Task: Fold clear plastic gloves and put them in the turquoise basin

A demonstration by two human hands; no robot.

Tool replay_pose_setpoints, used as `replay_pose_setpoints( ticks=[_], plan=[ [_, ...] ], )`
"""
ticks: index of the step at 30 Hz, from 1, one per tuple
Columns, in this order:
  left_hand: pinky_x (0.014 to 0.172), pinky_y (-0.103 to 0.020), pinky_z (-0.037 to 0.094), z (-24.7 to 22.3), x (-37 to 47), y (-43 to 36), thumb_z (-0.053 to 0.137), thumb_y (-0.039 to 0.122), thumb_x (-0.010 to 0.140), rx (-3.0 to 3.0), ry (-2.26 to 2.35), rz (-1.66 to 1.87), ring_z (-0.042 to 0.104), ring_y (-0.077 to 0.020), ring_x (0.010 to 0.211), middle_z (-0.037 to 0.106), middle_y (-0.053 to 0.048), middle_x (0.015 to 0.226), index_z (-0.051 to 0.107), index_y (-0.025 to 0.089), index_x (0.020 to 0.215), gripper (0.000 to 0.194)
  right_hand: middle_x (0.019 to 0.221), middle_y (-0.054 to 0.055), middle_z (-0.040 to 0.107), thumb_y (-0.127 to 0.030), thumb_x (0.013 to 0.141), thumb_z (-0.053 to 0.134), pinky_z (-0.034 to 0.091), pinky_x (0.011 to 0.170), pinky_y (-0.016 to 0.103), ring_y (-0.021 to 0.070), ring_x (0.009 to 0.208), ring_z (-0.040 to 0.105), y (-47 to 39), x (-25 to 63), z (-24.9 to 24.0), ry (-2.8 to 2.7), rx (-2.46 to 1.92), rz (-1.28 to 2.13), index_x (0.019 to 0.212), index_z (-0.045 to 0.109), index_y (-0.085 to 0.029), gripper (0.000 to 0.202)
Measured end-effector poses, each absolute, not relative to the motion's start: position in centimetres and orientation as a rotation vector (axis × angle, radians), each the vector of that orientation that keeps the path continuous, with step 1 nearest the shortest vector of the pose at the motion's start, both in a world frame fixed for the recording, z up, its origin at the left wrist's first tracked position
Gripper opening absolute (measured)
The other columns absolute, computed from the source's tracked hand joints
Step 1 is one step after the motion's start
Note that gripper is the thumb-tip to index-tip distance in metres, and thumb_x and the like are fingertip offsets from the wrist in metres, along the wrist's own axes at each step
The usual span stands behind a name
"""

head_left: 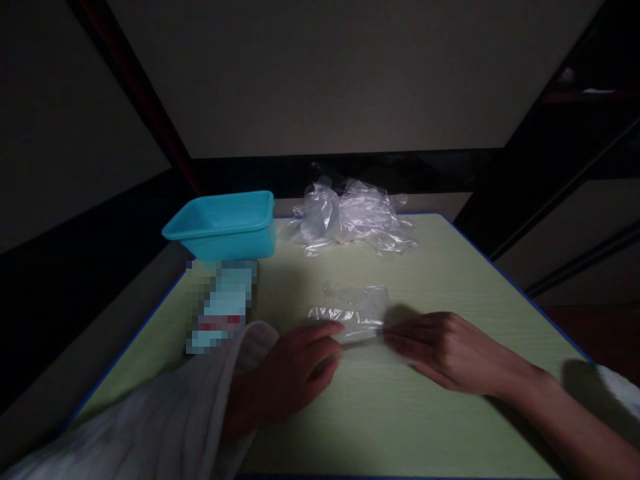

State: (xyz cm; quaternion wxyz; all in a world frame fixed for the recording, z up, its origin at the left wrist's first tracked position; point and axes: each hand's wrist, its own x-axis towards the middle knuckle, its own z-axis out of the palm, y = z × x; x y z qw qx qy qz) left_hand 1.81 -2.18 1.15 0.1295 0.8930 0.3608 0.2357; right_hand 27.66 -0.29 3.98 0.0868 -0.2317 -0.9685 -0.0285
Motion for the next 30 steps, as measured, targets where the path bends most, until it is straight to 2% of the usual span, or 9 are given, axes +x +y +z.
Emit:
replay_pose_setpoints(
  ticks=[4, 7, 14, 17, 20, 26, 30],
  plan=[
    [0.093, -0.036, 0.046, 1.1, 1.5, -2.0, 0.059, 0.015, 0.071, 2.464, 1.167, 0.729, 0.056, -0.0211, 0.107, 0.060, -0.008, 0.118, 0.053, 0.019, 0.110, 0.040, 0.081, 0.010, 0.068, -0.026, 0.096, 0.025, 0.046, 0.061, 0.032, 0.0179, 0.070, 0.063, -0.1, 27.9, 4.3, -2.857, -0.749, 0.029, 0.098, 0.063, -0.013, 0.040],
    [0.090, -0.040, 0.047, 1.6, 1.4, -1.8, 0.061, 0.015, 0.065, 2.366, 1.246, 0.749, 0.057, -0.0241, 0.103, 0.062, -0.009, 0.111, 0.052, 0.017, 0.113, 0.049, 0.076, 0.008, 0.065, -0.029, 0.096, 0.025, 0.044, 0.060, 0.031, 0.0173, 0.067, 0.060, 0.0, 28.2, 4.5, -2.834, -0.808, 0.185, 0.092, 0.062, -0.014, 0.040],
    [0.082, -0.041, 0.048, 1.6, 0.9, -0.8, 0.062, 0.015, 0.061, 2.239, 1.345, 0.836, 0.059, -0.0251, 0.092, 0.065, -0.005, 0.096, 0.053, 0.022, 0.105, 0.046, 0.060, 0.001, 0.051, -0.032, 0.095, 0.031, 0.038, 0.053, 0.027, 0.0122, 0.055, 0.051, 0.6, 28.0, 5.0, -2.631, -1.000, 0.622, 0.066, 0.052, -0.017, 0.039],
    [0.083, -0.041, 0.047, 1.0, 0.6, -0.3, 0.061, 0.014, 0.061, 2.196, 1.345, 0.906, 0.060, -0.0245, 0.090, 0.065, -0.004, 0.093, 0.054, 0.024, 0.101, 0.042, 0.053, -0.004, 0.040, -0.035, 0.093, 0.034, 0.033, 0.048, 0.025, 0.0100, 0.048, 0.042, 1.0, 27.9, 4.9, -2.493, -1.086, 0.782, 0.060, 0.045, -0.019, 0.039],
    [0.084, -0.039, 0.045, 0.7, 0.7, 0.4, 0.058, 0.011, 0.062, 2.110, 1.352, 0.937, 0.061, -0.0217, 0.087, 0.065, -0.002, 0.089, 0.052, 0.022, 0.100, 0.039, 0.052, -0.006, 0.034, -0.040, 0.091, 0.037, 0.029, 0.044, 0.024, 0.0092, 0.046, 0.034, 1.5, 27.8, 4.6, -2.319, -1.129, 0.995, 0.059, 0.044, -0.019, 0.039],
    [0.073, -0.029, 0.048, 0.7, 1.1, 1.7, 0.053, 0.003, 0.062, 2.009, 1.304, 1.041, 0.061, -0.0138, 0.070, 0.064, -0.003, 0.084, 0.050, 0.016, 0.097, 0.037, 0.051, -0.003, 0.043, -0.052, 0.084, 0.042, 0.028, 0.044, 0.024, 0.0092, 0.046, 0.036, 2.6, 27.2, 3.9, -2.036, -1.202, 1.270, 0.061, 0.054, -0.016, 0.045],
    [0.072, -0.026, 0.046, 0.5, 1.2, 2.0, 0.056, 0.001, 0.063, 2.010, 1.329, 1.034, 0.060, -0.0132, 0.068, 0.062, 0.003, 0.070, 0.050, 0.017, 0.098, 0.039, 0.049, -0.003, 0.044, -0.055, 0.079, 0.047, 0.031, 0.045, 0.024, 0.0095, 0.045, 0.040, 3.0, 26.8, 3.6, -1.931, -1.284, 1.317, 0.056, 0.050, -0.017, 0.044]
  ],
)
